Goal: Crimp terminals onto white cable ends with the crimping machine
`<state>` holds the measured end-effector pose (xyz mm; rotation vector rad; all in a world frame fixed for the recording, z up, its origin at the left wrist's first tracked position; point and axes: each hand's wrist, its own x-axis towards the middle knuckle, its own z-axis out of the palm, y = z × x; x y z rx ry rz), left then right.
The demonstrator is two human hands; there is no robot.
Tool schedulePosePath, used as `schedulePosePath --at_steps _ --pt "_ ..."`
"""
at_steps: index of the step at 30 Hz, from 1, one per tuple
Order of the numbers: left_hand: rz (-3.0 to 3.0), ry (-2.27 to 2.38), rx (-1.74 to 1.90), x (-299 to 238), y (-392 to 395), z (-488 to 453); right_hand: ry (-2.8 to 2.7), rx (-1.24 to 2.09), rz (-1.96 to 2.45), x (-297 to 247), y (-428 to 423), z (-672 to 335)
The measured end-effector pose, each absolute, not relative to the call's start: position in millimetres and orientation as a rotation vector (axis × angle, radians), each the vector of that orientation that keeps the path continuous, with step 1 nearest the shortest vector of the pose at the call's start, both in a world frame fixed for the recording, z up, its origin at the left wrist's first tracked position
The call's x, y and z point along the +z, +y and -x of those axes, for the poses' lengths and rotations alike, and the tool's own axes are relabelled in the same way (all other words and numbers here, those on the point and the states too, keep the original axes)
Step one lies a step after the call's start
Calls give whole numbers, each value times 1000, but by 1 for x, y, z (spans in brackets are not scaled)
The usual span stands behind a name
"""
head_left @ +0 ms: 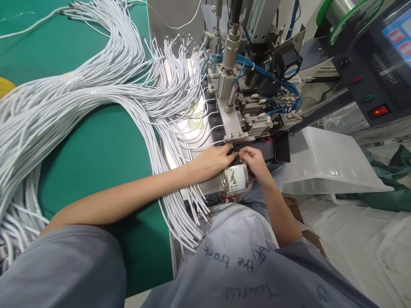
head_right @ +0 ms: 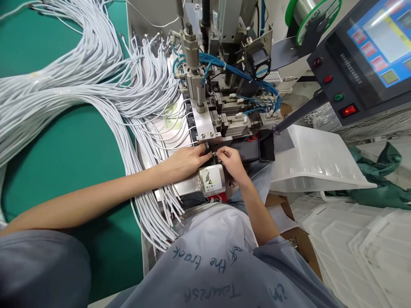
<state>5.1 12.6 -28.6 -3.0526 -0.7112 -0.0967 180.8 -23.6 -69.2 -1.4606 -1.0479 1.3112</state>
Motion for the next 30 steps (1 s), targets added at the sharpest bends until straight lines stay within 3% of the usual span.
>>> schedulePosePath --at_steps 5,13,23,26,30 --pt "3057 -687 -16 -23 13 -7 -972 1430 1443 -71 -23 -180" --pt "3068 -676 -35 -25 14 -7 -1012 1219 1469 -75 -22 -176" --pt "3039 -760 69 -7 8 -2 -1296 1248 1420 -85 -17 -180" --pt "3040 -864 131 1 4 0 -1342 1141 1466 -88 -15 -185" --pt "3074 -925 105 2 0 0 -1209 725 1603 -79 -34 -185"
